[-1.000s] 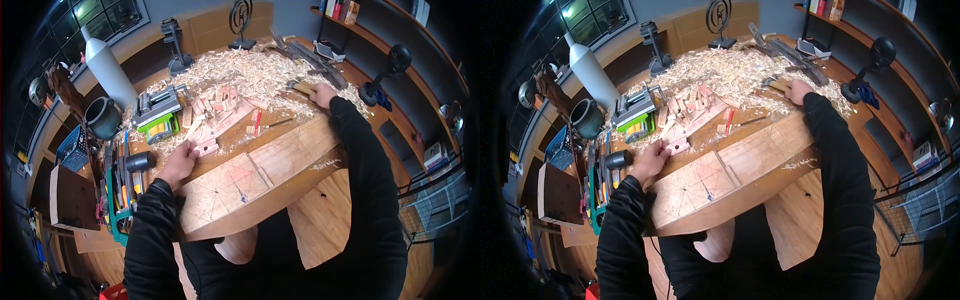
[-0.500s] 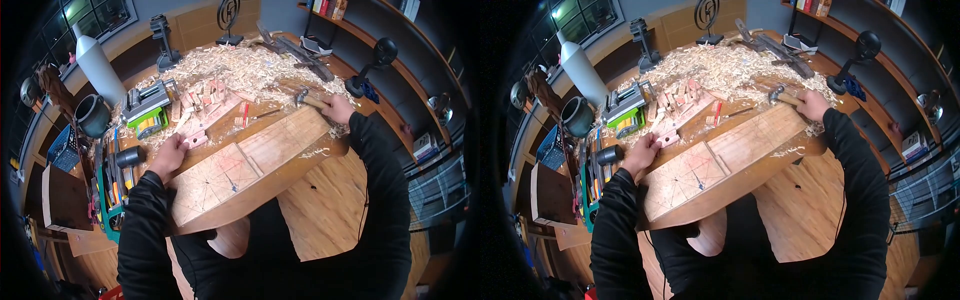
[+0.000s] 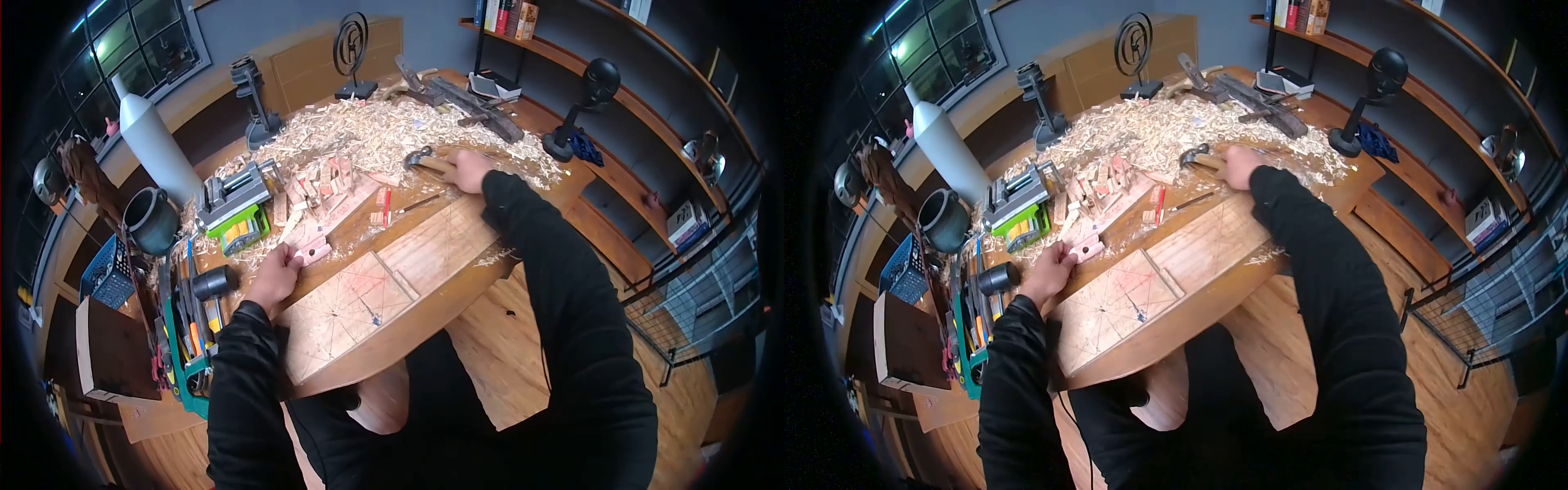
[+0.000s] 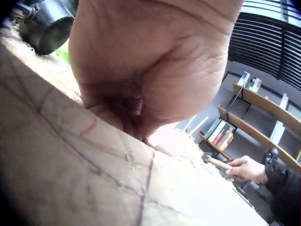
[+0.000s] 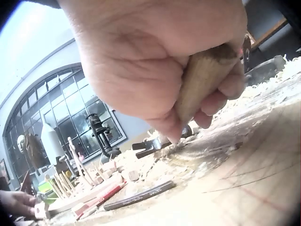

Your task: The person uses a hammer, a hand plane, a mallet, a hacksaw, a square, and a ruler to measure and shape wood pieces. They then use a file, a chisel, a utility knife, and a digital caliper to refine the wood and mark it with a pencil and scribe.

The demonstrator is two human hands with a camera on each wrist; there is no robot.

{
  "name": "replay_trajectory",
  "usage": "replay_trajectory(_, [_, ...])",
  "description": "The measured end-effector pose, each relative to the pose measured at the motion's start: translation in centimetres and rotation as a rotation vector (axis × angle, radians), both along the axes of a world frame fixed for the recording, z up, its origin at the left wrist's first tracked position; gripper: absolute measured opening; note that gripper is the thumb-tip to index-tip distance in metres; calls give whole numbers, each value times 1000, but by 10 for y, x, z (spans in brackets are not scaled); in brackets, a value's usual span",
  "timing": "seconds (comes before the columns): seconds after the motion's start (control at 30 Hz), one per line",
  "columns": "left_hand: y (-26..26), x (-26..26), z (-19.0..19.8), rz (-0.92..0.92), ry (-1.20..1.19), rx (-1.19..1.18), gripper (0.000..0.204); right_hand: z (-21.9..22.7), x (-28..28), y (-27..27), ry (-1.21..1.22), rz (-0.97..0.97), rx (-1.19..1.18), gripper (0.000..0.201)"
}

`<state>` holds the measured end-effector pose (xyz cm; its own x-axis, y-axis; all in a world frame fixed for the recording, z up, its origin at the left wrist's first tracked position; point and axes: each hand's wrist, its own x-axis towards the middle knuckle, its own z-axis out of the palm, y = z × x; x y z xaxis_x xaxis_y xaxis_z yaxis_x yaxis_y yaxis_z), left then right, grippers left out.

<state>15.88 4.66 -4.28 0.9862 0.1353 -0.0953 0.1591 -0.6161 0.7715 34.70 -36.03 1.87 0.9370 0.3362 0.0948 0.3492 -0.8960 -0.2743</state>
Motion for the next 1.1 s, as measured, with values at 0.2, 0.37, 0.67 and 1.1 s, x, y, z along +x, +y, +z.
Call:
replay_trajectory(0.2, [-18,-13,26,16,26,-10,10,-4,-22,-108,-124,-69,58,33])
replay_trajectory(0.37, [-11,-5,8,23,12,-131,10,-13,-54,-165,-51,-273,122,33])
replay_trajectory(0.67, [-16,-10,20,30,3,21,12,-37,-42,-156,-219,-227,-24,35])
replay_trajectory(1.1, [-4,2,36,-148,195,-53,14,2,25,-111,-296,-281,29,30])
